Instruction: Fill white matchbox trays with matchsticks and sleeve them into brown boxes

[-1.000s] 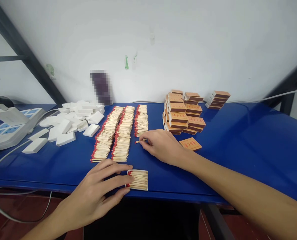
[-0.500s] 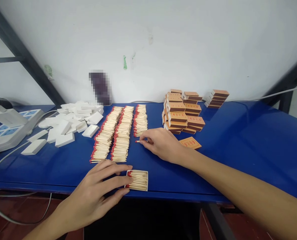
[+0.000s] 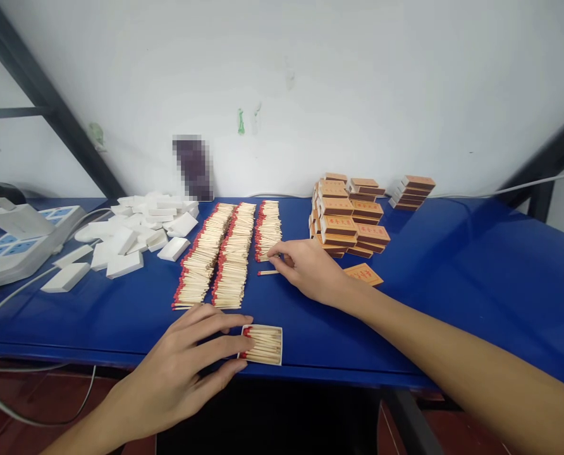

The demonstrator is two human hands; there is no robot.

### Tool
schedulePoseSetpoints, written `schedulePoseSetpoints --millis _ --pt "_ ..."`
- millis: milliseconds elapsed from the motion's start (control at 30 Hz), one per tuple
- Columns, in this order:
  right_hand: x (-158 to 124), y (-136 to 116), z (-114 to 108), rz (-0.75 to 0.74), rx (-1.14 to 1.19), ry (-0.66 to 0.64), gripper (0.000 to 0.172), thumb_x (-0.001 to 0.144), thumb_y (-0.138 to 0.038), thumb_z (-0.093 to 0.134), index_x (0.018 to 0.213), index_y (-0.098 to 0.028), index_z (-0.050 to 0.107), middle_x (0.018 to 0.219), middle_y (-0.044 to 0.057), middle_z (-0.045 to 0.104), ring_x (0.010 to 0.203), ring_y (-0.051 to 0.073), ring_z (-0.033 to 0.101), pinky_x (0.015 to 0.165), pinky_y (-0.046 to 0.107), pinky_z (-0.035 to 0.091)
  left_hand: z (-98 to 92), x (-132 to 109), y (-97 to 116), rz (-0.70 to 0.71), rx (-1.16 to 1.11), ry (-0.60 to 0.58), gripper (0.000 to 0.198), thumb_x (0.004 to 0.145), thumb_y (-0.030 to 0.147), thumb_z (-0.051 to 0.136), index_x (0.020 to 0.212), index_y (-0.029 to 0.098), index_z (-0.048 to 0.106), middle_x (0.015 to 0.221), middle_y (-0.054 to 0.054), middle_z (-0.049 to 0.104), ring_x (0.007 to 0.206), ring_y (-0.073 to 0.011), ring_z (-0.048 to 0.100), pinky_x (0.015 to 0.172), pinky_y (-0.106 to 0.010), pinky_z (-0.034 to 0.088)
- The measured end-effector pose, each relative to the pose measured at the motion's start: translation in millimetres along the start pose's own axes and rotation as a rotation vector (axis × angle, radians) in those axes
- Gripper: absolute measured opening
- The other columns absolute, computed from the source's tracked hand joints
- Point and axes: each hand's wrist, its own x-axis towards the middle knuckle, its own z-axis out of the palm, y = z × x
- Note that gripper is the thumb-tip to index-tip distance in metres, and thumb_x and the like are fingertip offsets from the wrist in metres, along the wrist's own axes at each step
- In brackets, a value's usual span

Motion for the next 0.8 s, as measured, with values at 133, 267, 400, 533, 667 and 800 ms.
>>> schedulePoseSetpoints --millis 133,267,400,533,667,800 --pt "1.6 -0.9 0.8 -0.005 -0.003 -0.017 0.022 0.093 -0.025 0.054 0.091 -0.017 0.074 0.055 -0.003 0.057 0.048 0.011 0.046 0.055 0.024 0.034 -0.5 -0.3 0.1 0.008 0.008 0.013 0.017 0.1 0.021 0.056 0.112 0.022 0.067 0.121 -0.006 0.068 0.103 -0.0221 0.064 0.097 -0.043 0.051" --pt "1.9 -2.4 -0.2 0.008 -0.002 -0.024 0.02 0.092 -0.023 0.055 0.09 -0.017 0.073 0.053 -0.005 0.053 0.046 0.01 0.041 0.054 0.024 0.032 -0.3 -0.7 -0.6 0.007 0.006 0.003 0.018 0.101 0.022 0.055 0.115 0.023 0.066 0.123 -0.006 0.068 0.105 -0.0226 0.064 0.098 -0.043 0.05" --pt "2.1 -2.4 -0.1 0.023 -0.005 -0.041 0.018 0.09 -0.021 0.056 0.089 -0.017 0.073 0.052 -0.006 0.05 0.046 0.01 0.039 0.053 0.024 0.031 0.4 -1.5 -1.3 0.006 -0.003 -0.008 0.018 0.101 0.022 0.054 0.116 0.023 0.065 0.124 -0.005 0.067 0.106 -0.0225 0.063 0.099 -0.043 0.049" --pt "2.1 -1.4 0.2 0.033 0.014 -0.057 0.018 0.09 -0.023 0.057 0.087 -0.017 0.073 0.052 -0.005 0.049 0.046 0.01 0.039 0.053 0.025 0.031 0.8 -1.7 -1.5 0.008 0.001 0.001 0.017 0.102 0.024 0.054 0.114 0.023 0.066 0.124 -0.004 0.067 0.106 -0.0219 0.062 0.099 -0.042 0.049" --pt "1.4 0.2 -0.4 0.015 0.012 -0.072 0.017 0.09 -0.022 0.057 0.086 -0.017 0.073 0.053 -0.005 0.048 0.047 0.01 0.039 0.054 0.025 0.03 0.2 -1.6 -1.3 0.01 0.007 0.013 0.017 0.102 0.024 0.053 0.112 0.023 0.067 0.124 -0.004 0.067 0.105 -0.0219 0.062 0.097 -0.041 0.049" --pt "-1.4 0.8 -2.3 0.009 0.022 -0.097 0.017 0.09 -0.022 0.056 0.085 -0.017 0.071 0.054 -0.005 0.048 0.047 0.01 0.039 0.054 0.025 0.031 0.1 -1.7 -1.3 0.013 -0.004 0.001 0.016 0.102 0.023 0.054 0.113 0.024 0.065 0.125 -0.004 0.066 0.105 -0.0213 0.061 0.098 -0.041 0.047"
